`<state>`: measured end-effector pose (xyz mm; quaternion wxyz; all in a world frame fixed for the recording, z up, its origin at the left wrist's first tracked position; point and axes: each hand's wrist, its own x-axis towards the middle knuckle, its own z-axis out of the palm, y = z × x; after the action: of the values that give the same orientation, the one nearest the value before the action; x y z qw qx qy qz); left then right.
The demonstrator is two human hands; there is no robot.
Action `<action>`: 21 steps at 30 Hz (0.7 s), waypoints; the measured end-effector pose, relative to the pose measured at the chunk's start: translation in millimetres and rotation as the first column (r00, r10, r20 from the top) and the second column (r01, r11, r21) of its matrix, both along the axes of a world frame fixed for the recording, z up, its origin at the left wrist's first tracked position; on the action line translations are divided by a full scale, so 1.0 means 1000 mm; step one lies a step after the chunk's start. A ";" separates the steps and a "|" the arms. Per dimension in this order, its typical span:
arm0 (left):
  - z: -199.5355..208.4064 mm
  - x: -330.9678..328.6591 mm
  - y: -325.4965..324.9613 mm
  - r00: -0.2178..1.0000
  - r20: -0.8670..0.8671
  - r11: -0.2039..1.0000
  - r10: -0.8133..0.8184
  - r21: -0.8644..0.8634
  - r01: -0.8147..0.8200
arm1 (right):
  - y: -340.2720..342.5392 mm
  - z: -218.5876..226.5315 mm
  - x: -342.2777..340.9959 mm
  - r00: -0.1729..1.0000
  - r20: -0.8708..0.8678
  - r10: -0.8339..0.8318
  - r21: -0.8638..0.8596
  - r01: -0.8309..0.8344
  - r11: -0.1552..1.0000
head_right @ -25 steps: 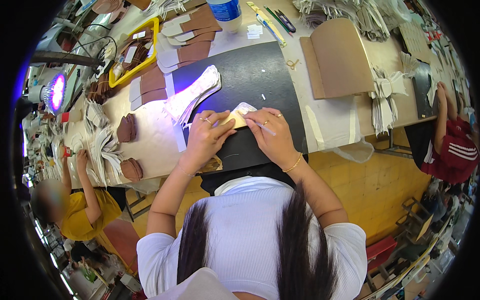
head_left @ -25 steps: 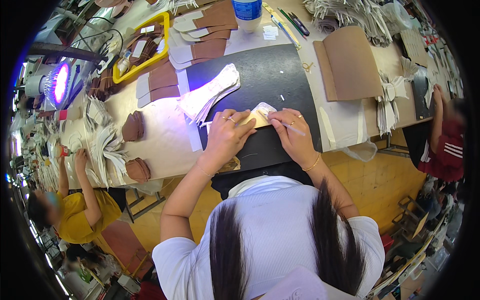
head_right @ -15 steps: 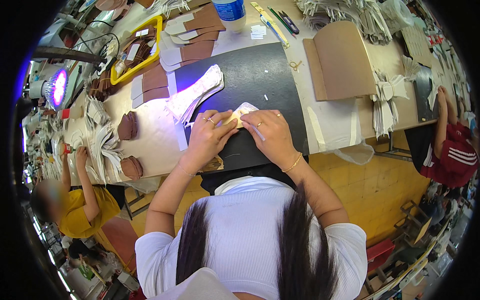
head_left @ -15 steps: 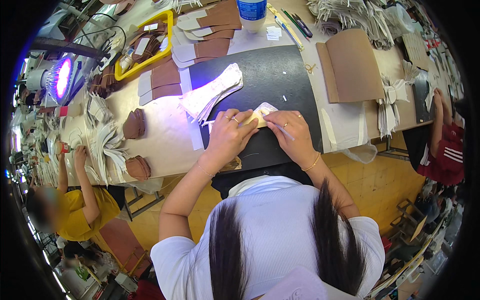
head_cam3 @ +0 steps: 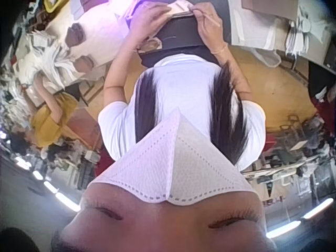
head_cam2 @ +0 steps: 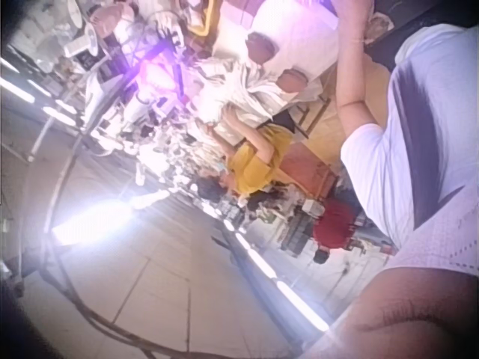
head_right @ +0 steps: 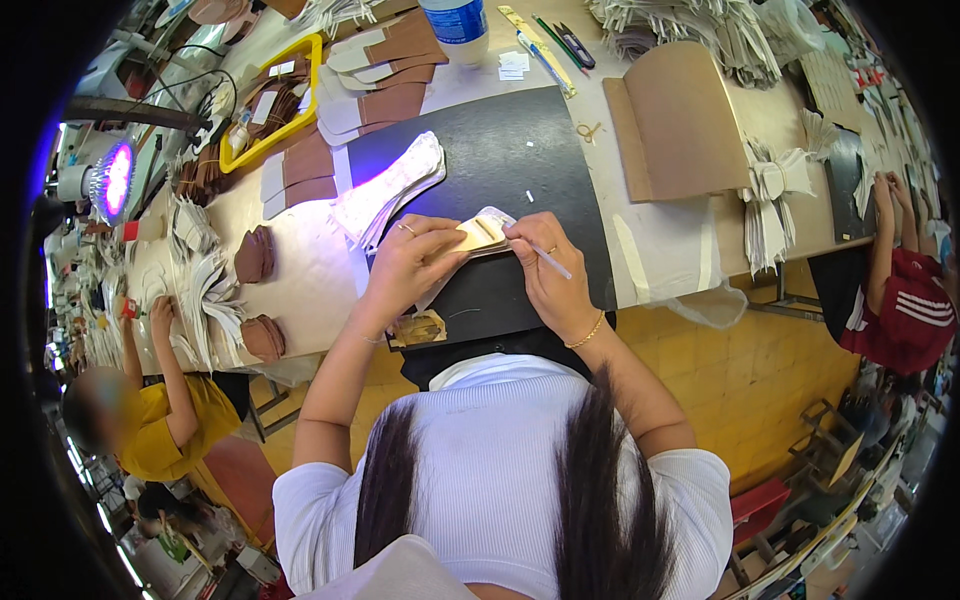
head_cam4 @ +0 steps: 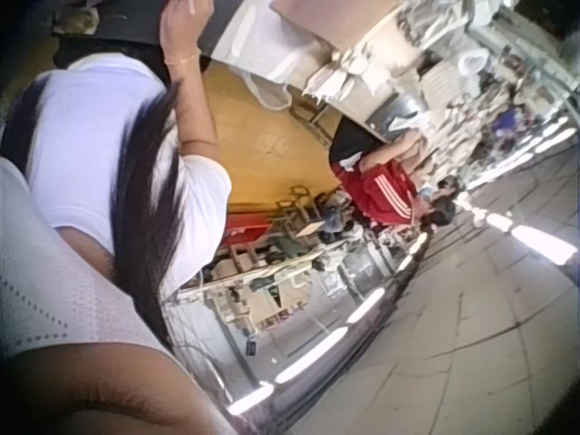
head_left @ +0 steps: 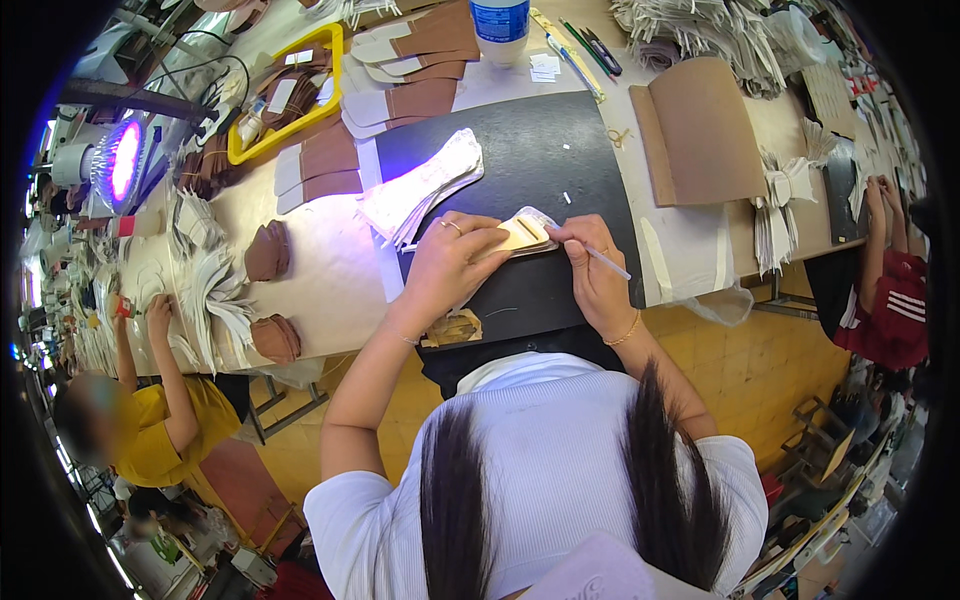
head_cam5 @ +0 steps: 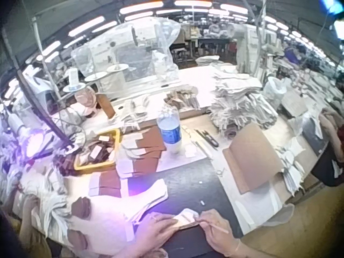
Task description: The person repeatedly trims the edges of small beige fabric pieces using a small blade. They handle each piece one at a time, trim along the edges, and place the finished pieces into a nearby pile.
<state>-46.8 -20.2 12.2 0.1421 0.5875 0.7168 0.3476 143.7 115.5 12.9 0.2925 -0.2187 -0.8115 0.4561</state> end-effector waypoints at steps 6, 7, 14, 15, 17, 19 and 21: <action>0.015 -0.005 0.003 0.963 0.253 0.985 0.088 -0.167 -0.047 | 0.000 -0.012 0.003 1.000 -0.025 0.010 0.011 -0.010 1.000; 0.019 -0.004 0.004 0.960 0.258 0.973 0.113 -0.224 -0.054 | -0.001 -0.012 0.003 1.000 -0.022 0.007 0.016 -0.007 1.000; 0.004 0.002 0.001 0.999 -0.042 0.999 -0.026 -0.044 0.025 | 0.000 -0.010 0.001 0.998 -0.070 -0.006 0.038 0.008 0.999; 0.002 0.001 0.000 0.999 -0.038 0.999 -0.024 -0.032 0.023 | 0.000 -0.010 0.000 0.996 -0.089 -0.013 0.037 0.016 0.999; 0.004 0.000 0.000 1.000 0.027 0.999 -0.006 -0.050 0.007 | -0.001 -0.012 0.001 0.996 -0.087 -0.021 0.025 0.024 0.999; 0.009 -0.001 0.001 0.989 0.147 0.994 0.030 -0.111 -0.014 | -0.001 -0.012 0.001 0.996 -0.085 -0.025 0.023 0.027 0.999; 0.009 -0.003 0.001 0.990 0.136 0.993 0.027 -0.114 -0.011 | -0.001 -0.010 0.001 0.996 -0.082 -0.025 0.033 0.027 0.999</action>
<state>-49.4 -19.2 20.8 0.2206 0.5464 0.7295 0.3473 144.8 114.7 2.7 0.3349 -0.2055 -0.8038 0.4467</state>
